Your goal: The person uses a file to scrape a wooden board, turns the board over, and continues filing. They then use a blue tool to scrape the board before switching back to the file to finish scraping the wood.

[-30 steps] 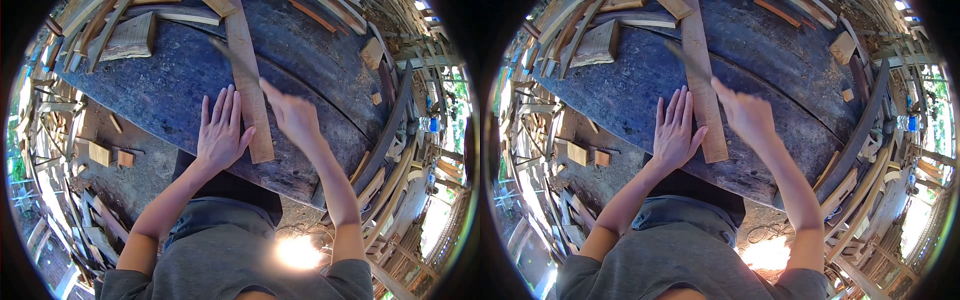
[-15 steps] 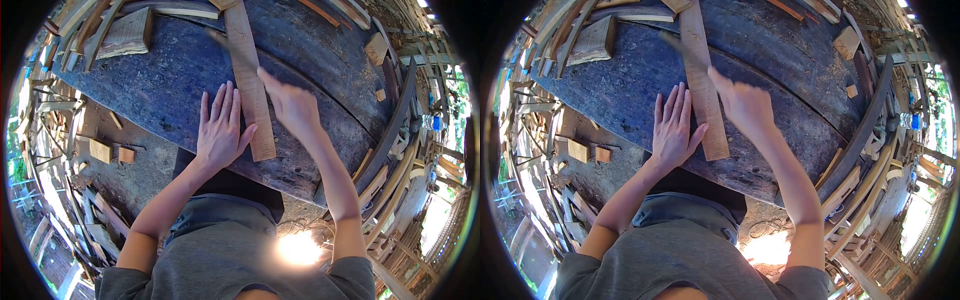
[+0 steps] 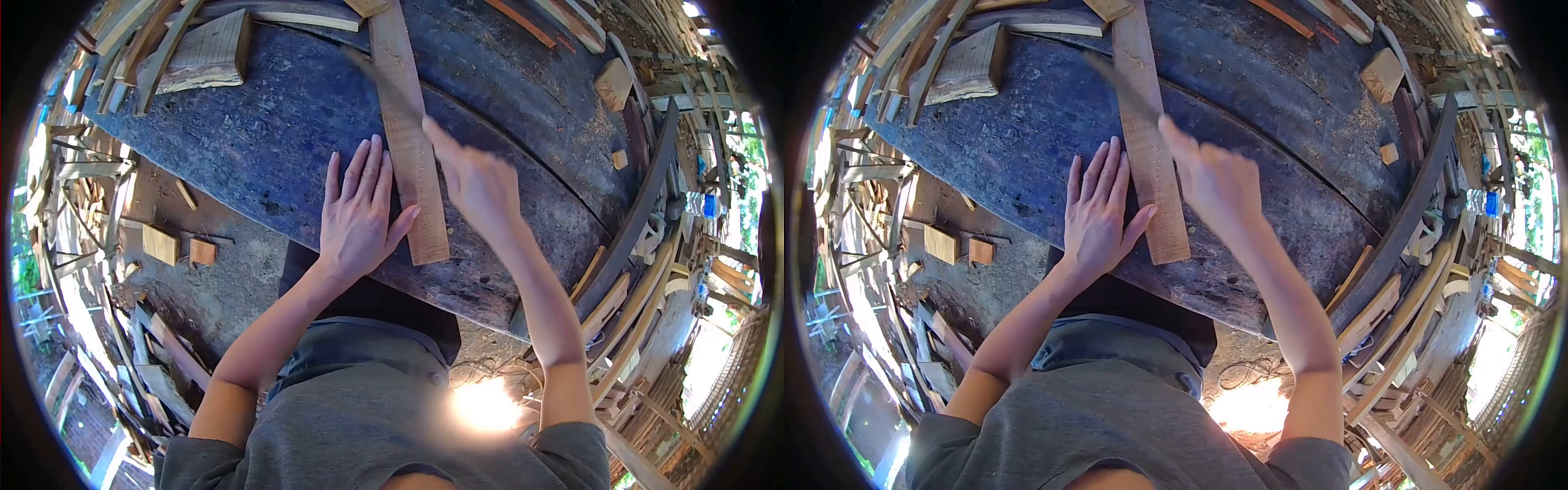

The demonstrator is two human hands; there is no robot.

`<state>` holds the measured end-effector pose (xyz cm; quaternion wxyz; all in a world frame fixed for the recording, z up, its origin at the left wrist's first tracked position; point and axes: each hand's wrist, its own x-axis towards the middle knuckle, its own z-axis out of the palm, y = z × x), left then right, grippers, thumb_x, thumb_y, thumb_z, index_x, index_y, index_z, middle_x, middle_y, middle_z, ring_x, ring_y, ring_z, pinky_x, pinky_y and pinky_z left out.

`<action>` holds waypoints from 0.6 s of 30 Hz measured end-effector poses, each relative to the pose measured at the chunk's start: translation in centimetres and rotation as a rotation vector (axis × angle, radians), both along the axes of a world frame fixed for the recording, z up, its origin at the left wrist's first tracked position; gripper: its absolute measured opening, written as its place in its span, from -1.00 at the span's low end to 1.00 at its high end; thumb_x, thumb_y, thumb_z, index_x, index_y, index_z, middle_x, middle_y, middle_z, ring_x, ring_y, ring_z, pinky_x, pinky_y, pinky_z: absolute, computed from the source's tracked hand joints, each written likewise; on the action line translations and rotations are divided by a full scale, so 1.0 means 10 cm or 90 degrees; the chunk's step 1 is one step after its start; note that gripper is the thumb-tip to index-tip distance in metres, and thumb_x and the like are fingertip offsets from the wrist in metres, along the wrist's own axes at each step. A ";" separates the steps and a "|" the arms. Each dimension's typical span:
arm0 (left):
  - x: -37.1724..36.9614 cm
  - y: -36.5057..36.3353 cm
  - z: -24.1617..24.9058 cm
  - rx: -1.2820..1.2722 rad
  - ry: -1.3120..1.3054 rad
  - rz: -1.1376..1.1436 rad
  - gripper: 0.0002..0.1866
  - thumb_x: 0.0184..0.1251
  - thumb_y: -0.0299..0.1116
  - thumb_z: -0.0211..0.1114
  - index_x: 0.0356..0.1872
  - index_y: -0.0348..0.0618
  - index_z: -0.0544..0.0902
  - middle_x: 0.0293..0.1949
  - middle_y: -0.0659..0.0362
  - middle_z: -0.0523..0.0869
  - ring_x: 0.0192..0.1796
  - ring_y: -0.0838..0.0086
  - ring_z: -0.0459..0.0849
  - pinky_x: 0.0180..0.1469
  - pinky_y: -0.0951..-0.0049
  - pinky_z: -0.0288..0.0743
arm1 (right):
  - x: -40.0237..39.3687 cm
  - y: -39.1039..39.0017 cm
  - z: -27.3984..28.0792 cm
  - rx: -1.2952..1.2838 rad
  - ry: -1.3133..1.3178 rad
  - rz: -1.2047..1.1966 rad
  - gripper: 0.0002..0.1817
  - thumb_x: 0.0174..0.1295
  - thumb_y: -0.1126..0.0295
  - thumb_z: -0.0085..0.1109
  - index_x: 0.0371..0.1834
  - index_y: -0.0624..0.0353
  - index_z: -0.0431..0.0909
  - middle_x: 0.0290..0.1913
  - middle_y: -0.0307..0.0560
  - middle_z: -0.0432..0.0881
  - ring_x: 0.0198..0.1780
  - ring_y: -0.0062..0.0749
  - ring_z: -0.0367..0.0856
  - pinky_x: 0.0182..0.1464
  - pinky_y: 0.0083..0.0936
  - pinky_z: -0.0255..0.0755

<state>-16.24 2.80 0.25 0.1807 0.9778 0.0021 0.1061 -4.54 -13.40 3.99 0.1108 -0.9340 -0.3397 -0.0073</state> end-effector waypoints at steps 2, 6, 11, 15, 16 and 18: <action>-0.01 0.01 0.00 -0.010 -0.001 -0.004 -0.21 0.46 0.07 0.22 0.45 -0.42 0.37 0.56 -0.12 0.28 0.64 0.07 0.13 0.64 -0.11 -0.18 | -0.35 -0.21 0.07 -0.040 0.077 0.006 -0.40 0.38 0.38 0.15 0.49 -0.34 0.42 -0.43 0.00 0.71 -0.43 -0.03 0.75 -0.35 -0.12 0.62; -0.01 0.00 0.01 0.010 -0.002 -0.007 -0.22 0.45 0.08 0.23 0.44 -0.40 0.39 0.55 -0.08 0.30 0.63 0.07 0.15 0.63 -0.11 -0.17 | -0.46 -0.25 0.07 -0.051 0.101 -0.005 -0.44 0.38 0.32 0.14 0.48 -0.26 0.44 -0.41 -0.02 0.75 -0.47 -0.09 0.76 -0.37 -0.18 0.68; -0.02 0.00 0.00 0.010 -0.013 0.011 -0.24 0.44 0.09 0.24 0.44 -0.34 0.41 0.56 -0.03 0.30 0.62 0.07 0.15 0.62 -0.16 -0.16 | 0.16 0.25 -0.12 0.035 0.010 -0.006 -0.40 0.36 0.35 0.16 0.49 -0.25 0.41 -0.41 0.00 0.74 -0.46 -0.07 0.76 -0.39 -0.14 0.67; -0.02 0.01 -0.02 0.003 -0.016 0.014 -0.25 0.43 0.08 0.26 0.43 -0.32 0.43 0.56 -0.02 0.28 0.63 0.07 0.13 0.61 -0.17 -0.14 | -0.16 -0.07 -0.07 0.004 0.013 0.011 -0.39 0.35 0.35 0.18 0.49 -0.29 0.41 -0.40 0.00 0.74 -0.47 -0.08 0.76 -0.39 -0.14 0.67; -0.03 0.01 -0.03 0.005 -0.012 0.009 -0.25 0.43 0.07 0.26 0.42 -0.32 0.43 0.56 -0.02 0.28 0.63 0.06 0.13 0.61 -0.17 -0.13 | -0.39 -0.21 -0.02 0.006 0.056 0.009 -0.39 0.34 0.35 0.18 0.48 -0.31 0.43 -0.40 0.00 0.74 -0.48 -0.08 0.76 -0.40 -0.13 0.67; -0.04 0.01 0.01 -0.009 -0.010 0.015 -0.26 0.43 0.07 0.26 0.42 -0.32 0.44 0.56 -0.02 0.27 0.63 0.06 0.12 0.61 -0.17 -0.13 | -0.53 -0.28 0.01 0.004 0.111 0.005 -0.40 0.34 0.35 0.18 0.47 -0.33 0.44 -0.40 0.00 0.73 -0.49 -0.09 0.76 -0.40 -0.12 0.66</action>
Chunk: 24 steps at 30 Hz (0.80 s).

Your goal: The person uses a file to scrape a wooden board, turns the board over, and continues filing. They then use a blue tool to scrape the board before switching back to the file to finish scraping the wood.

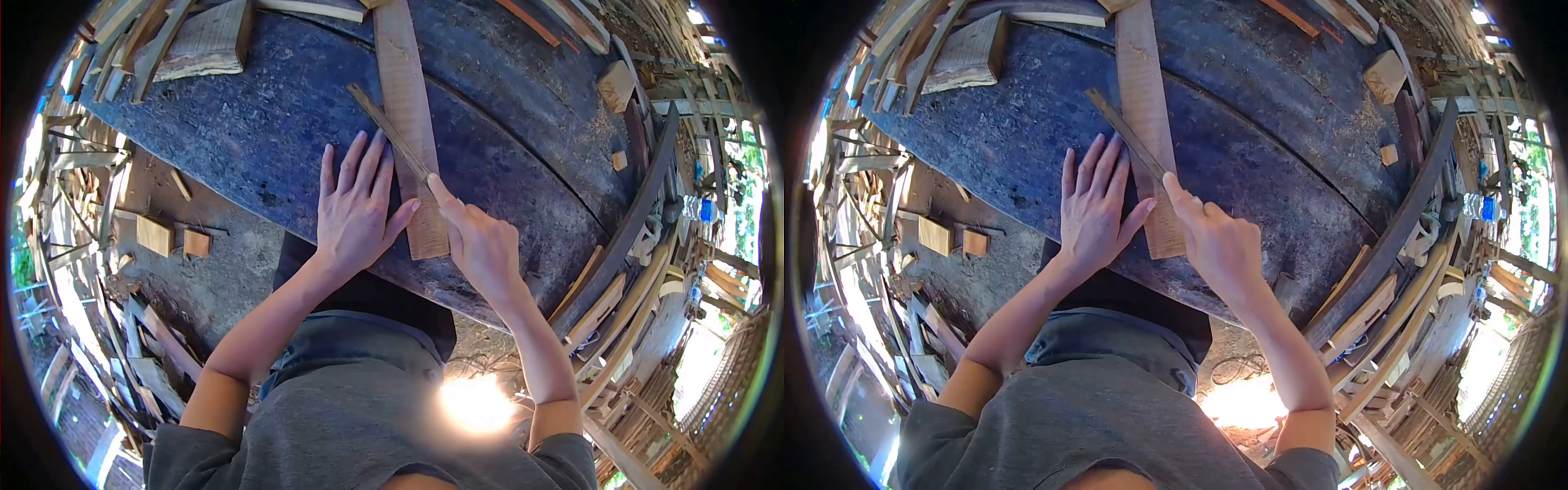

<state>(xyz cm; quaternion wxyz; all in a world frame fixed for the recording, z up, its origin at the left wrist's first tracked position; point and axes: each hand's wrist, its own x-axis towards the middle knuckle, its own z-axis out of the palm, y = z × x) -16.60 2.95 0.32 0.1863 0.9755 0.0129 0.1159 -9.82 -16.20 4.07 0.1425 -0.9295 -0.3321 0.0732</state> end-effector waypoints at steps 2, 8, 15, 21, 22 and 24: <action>0.01 -0.02 -0.01 -0.011 -0.004 -0.007 -0.26 0.43 0.08 0.26 0.41 -0.32 0.44 0.56 -0.02 0.26 0.62 0.05 0.12 0.61 -0.17 -0.14 | -0.04 -0.02 0.04 -0.014 0.000 -0.012 -0.41 0.34 0.34 0.18 0.45 -0.36 0.46 -0.44 -0.04 0.72 -0.51 -0.10 0.75 -0.40 -0.12 0.66; -0.01 -0.02 -0.01 0.006 -0.029 0.013 -0.25 0.39 0.08 0.31 0.41 -0.28 0.43 0.34 0.05 0.33 0.53 0.09 0.19 0.60 -0.20 -0.14 | 0.74 0.54 -0.10 0.003 -0.092 -0.022 -0.43 0.36 0.30 0.16 0.46 -0.35 0.46 -0.44 -0.04 0.73 -0.48 -0.08 0.76 -0.40 -0.14 0.66; -0.02 -0.01 -0.01 -0.022 -0.045 0.022 -0.33 0.35 0.02 0.37 0.33 -0.24 0.51 0.18 0.07 0.39 0.31 0.11 0.34 0.58 -0.22 -0.09 | 0.08 -0.03 0.00 0.000 -0.019 0.027 -0.38 0.35 0.32 0.17 0.50 -0.38 0.41 -0.43 0.00 0.74 -0.49 -0.08 0.75 -0.44 -0.22 0.66; -0.04 0.16 0.07 -0.190 -0.135 -0.011 -0.51 0.30 -0.30 0.40 0.26 -0.02 0.60 0.12 0.06 0.49 0.27 0.11 0.44 0.53 -0.22 0.03 | 0.90 0.44 -0.08 -0.007 -0.128 0.068 -0.42 0.38 0.30 0.16 0.48 -0.39 0.43 -0.44 -0.05 0.74 -0.49 -0.13 0.76 -0.43 -0.22 0.66; 0.04 0.25 0.14 -0.178 -0.139 -0.011 -0.51 0.30 -0.30 0.40 0.26 -0.02 0.60 0.12 0.06 0.49 0.27 0.11 0.44 0.53 -0.22 0.03 | 1.03 0.53 -0.11 0.005 -0.132 0.068 -0.42 0.38 0.30 0.16 0.48 -0.39 0.43 -0.44 -0.05 0.74 -0.49 -0.13 0.76 -0.43 -0.22 0.66; 0.20 0.48 0.23 -0.137 -0.185 -0.006 -0.47 0.33 -0.35 0.37 0.34 -0.09 0.56 0.25 0.01 0.51 0.32 0.05 0.45 0.55 -0.11 0.06 | 1.17 0.64 -0.13 0.007 -0.142 0.069 -0.41 0.39 0.31 0.15 0.49 -0.39 0.42 -0.46 -0.05 0.74 -0.47 -0.14 0.75 -0.41 -0.20 0.65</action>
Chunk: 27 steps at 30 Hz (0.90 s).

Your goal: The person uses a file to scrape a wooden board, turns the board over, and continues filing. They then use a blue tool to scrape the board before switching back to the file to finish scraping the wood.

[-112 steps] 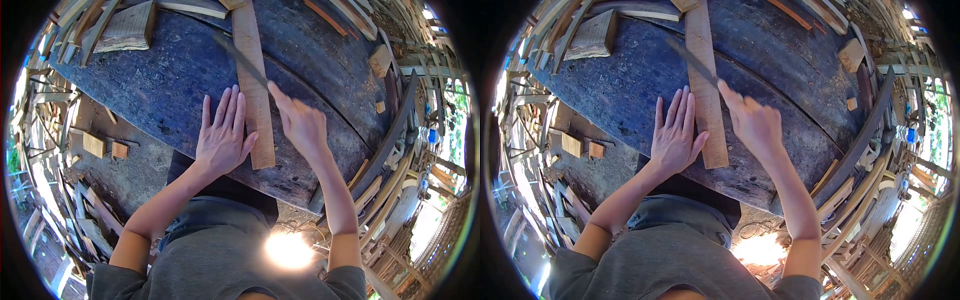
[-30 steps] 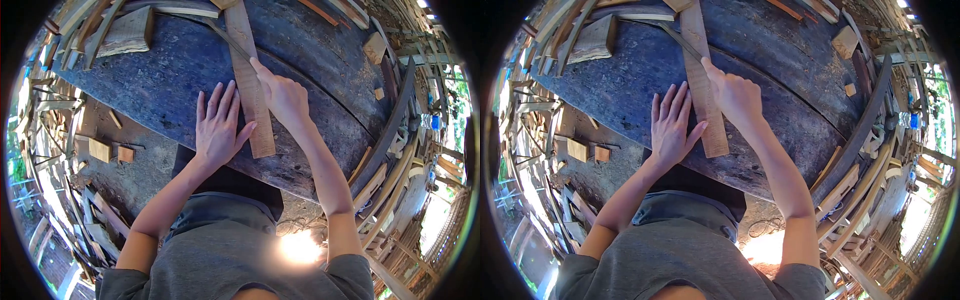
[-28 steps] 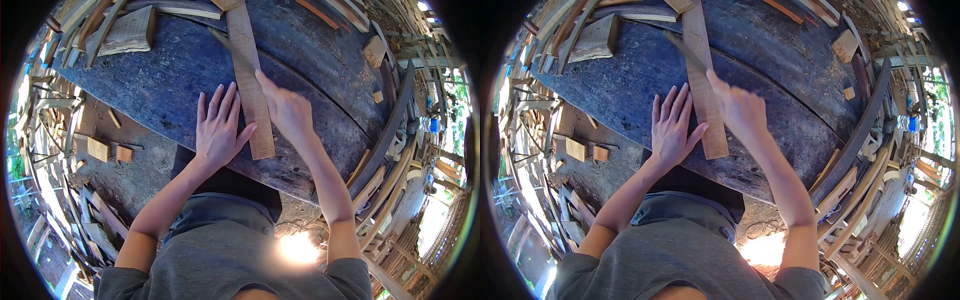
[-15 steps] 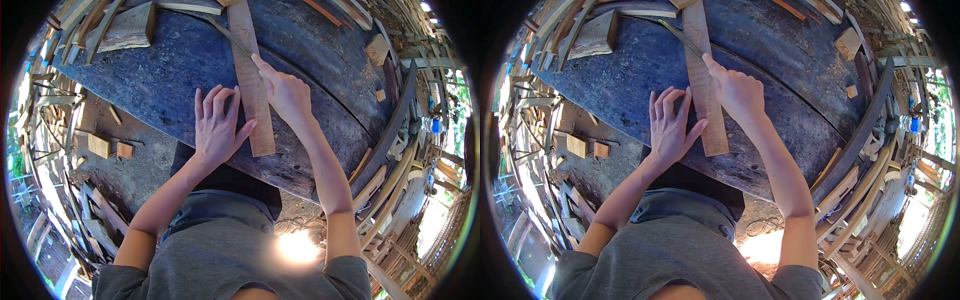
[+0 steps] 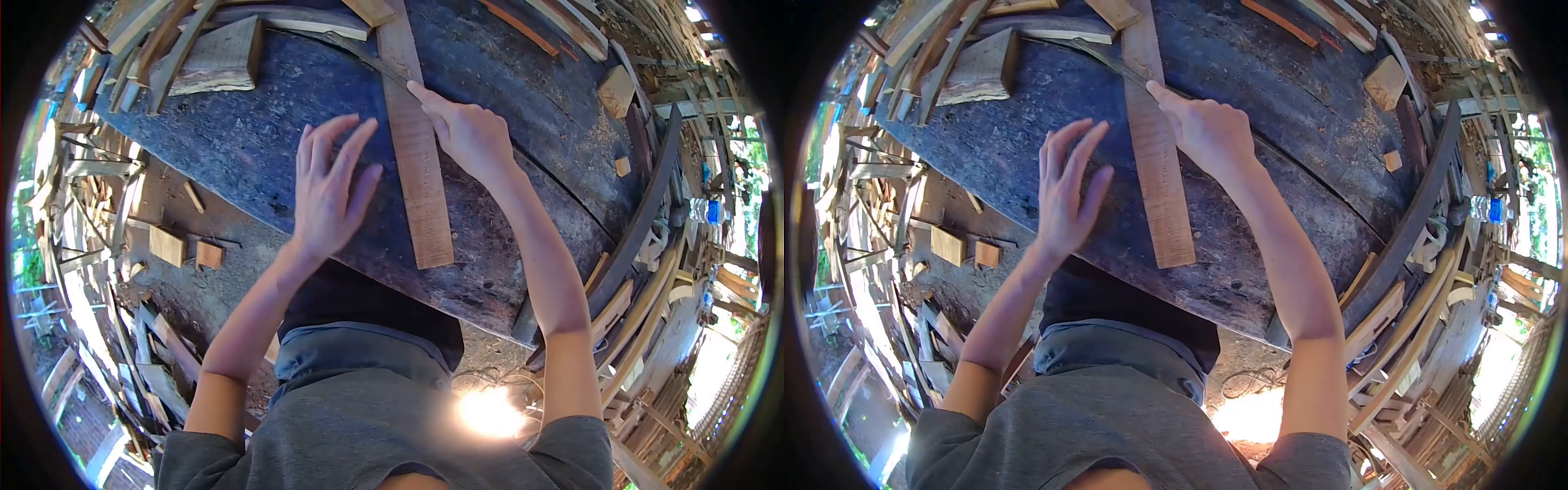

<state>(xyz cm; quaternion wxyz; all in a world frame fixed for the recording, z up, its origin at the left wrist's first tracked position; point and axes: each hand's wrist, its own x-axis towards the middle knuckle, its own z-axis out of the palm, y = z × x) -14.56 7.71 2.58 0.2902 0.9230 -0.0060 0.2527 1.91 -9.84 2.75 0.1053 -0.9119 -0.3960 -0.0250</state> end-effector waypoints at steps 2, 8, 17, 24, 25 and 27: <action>0.06 0.10 0.03 0.036 0.020 -0.012 -0.44 0.34 -0.29 0.36 0.37 -0.04 0.53 0.36 0.05 0.51 0.42 0.09 0.44 0.56 -0.07 0.10 | -0.09 -0.08 -0.03 0.004 0.000 0.001 -0.40 0.38 0.29 0.16 0.50 -0.40 0.40 -0.44 -0.03 0.73 -0.47 -0.10 0.75 -0.41 -0.19 0.65; -0.09 -0.13 -0.15 0.116 0.147 -0.278 -0.33 0.41 -0.06 0.31 0.51 0.03 0.42 0.55 0.15 0.35 0.62 0.19 0.23 0.63 -0.09 0.00 | -0.61 -0.52 0.12 -0.026 0.063 -0.011 -0.43 0.38 0.27 0.15 0.48 -0.42 0.42 -0.40 0.00 0.74 -0.46 -0.03 0.76 -0.39 -0.16 0.66; -0.10 -0.12 -0.14 0.160 0.190 -0.260 -0.39 0.47 -0.06 0.25 0.51 0.14 0.43 0.56 0.25 0.34 0.63 0.29 0.20 0.65 -0.13 -0.09 | 0.21 0.07 0.07 -0.009 0.044 0.020 -0.46 0.43 0.24 0.12 0.48 -0.40 0.42 -0.33 0.05 0.77 -0.44 -0.05 0.76 -0.37 -0.12 0.65; -0.06 -0.11 -0.14 0.121 0.174 -0.265 -0.45 0.48 -0.11 0.24 0.47 0.14 0.48 0.54 0.24 0.38 0.61 0.28 0.25 0.64 -0.09 -0.03 | -0.40 -0.42 0.21 -0.061 0.088 -0.009 -0.44 0.39 0.28 0.17 0.46 -0.40 0.45 -0.40 0.02 0.75 -0.48 -0.07 0.74 -0.40 -0.18 0.65; -0.06 -0.12 -0.13 0.127 0.170 -0.264 -0.45 0.47 -0.11 0.25 0.45 0.14 0.50 0.53 0.24 0.39 0.61 0.28 0.27 0.63 -0.06 0.00 | -0.34 -0.36 0.17 -0.056 0.087 -0.014 -0.44 0.39 0.28 0.17 0.46 -0.40 0.45 -0.40 0.02 0.75 -0.48 -0.07 0.74 -0.40 -0.18 0.65; -0.05 -0.12 -0.15 0.134 0.159 -0.266 -0.46 0.47 -0.11 0.26 0.43 0.12 0.51 0.52 0.23 0.40 0.60 0.29 0.27 0.63 -0.08 0.02 | -0.09 -0.16 0.05 0.027 -0.017 -0.031 -0.42 0.39 0.29 0.17 0.48 -0.41 0.43 -0.42 0.00 0.74 -0.49 -0.09 0.74 -0.40 -0.20 0.66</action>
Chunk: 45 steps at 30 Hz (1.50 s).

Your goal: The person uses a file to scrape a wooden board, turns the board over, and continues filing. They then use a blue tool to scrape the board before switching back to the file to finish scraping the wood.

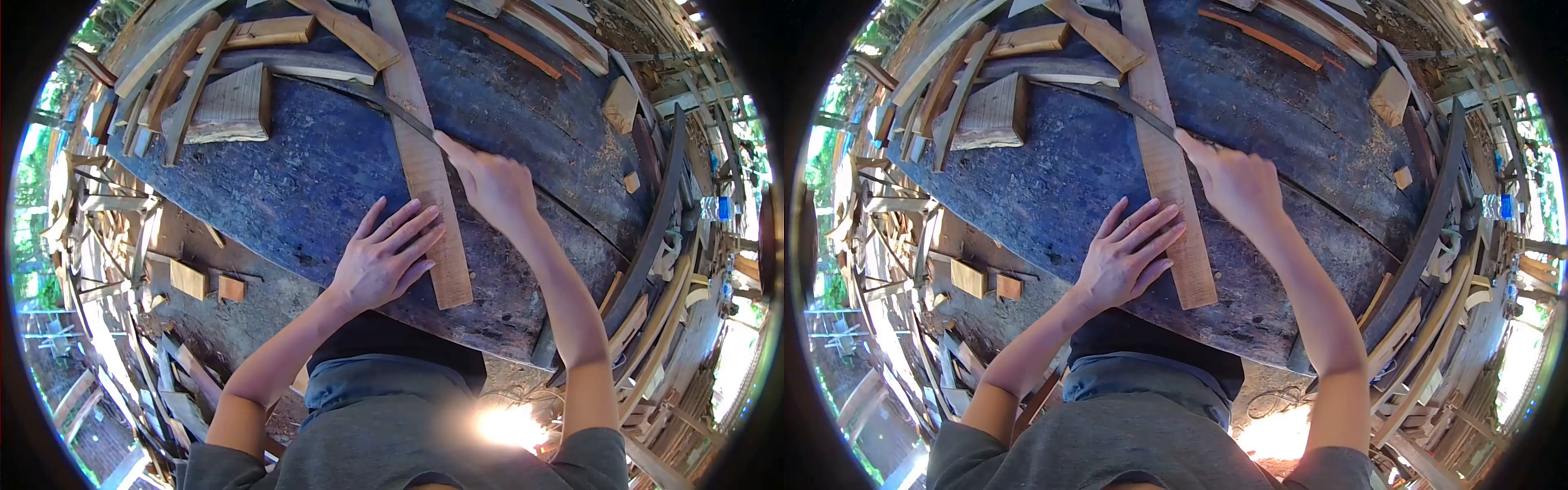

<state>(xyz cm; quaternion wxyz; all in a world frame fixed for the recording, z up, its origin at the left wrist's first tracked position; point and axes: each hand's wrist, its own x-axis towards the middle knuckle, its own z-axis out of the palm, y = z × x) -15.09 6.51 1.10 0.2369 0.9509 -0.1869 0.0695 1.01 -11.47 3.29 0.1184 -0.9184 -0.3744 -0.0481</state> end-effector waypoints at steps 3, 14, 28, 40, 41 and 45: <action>0.00 -0.01 0.01 0.012 -0.002 0.010 -0.46 0.45 -0.13 0.28 0.43 0.11 0.52 0.52 0.23 0.40 0.59 0.29 0.28 0.62 -0.08 0.03 | 0.12 0.12 -0.01 -0.012 0.032 0.016 -0.41 0.39 0.30 0.17 0.49 -0.39 0.42 -0.43 -0.01 0.74 -0.50 -0.10 0.73 -0.41 -0.22 0.66; 0.00 -0.05 0.01 -0.003 -0.077 -0.005 -0.51 0.38 -0.25 0.35 0.33 0.03 0.62 0.45 0.15 0.51 0.53 0.18 0.40 0.55 -0.01 0.20 | -0.14 -0.03 -0.02 -0.032 0.036 -0.017 -0.44 0.42 0.30 0.13 0.48 -0.42 0.44 -0.43 -0.08 0.72 -0.45 -0.14 0.74 -0.41 -0.20 0.63; 0.05 -0.01 -0.03 -0.303 -0.002 0.139 -0.48 0.48 -0.56 0.16 0.45 -0.24 0.42 0.33 -0.13 0.55 0.39 0.02 0.54 0.38 0.21 0.43 | -1.54 -0.43 0.08 0.262 0.130 -0.229 -0.18 0.24 -0.01 0.37 0.55 -0.05 0.31 -0.02 0.03 0.62 -0.32 0.00 0.77 -0.33 -0.15 0.67; 0.12 -0.55 0.42 -1.125 0.429 0.469 -0.39 0.64 -0.35 0.08 0.60 -0.14 0.11 0.09 0.18 0.66 0.14 0.45 0.61 0.17 0.34 0.49 | -1.42 -0.63 0.19 0.558 0.536 -0.296 -0.13 0.22 0.30 0.48 0.59 0.09 0.25 -0.14 -0.19 0.69 -0.23 -0.46 0.68 -0.16 -0.46 0.58; 0.12 -0.55 0.47 -1.142 0.418 0.467 -0.39 0.64 -0.35 0.08 0.60 -0.14 0.11 0.09 0.18 0.66 0.14 0.45 0.61 0.17 0.34 0.49 | -1.39 -0.71 0.24 0.658 0.724 -0.362 -0.21 0.25 0.30 0.46 0.54 0.12 0.33 -0.17 -0.18 0.73 -0.20 -0.35 0.75 -0.20 -0.38 0.59; 0.09 -0.77 0.64 -1.118 0.527 0.154 -0.64 0.63 -0.30 0.16 0.28 -0.27 0.52 0.11 0.10 0.71 0.12 0.44 0.71 0.25 0.34 0.54 | -1.68 -0.90 0.48 1.063 0.875 -0.358 -0.33 0.32 0.18 0.36 0.42 0.26 0.40 0.05 -0.11 0.67 -0.06 -0.40 0.72 -0.08 -0.49 0.59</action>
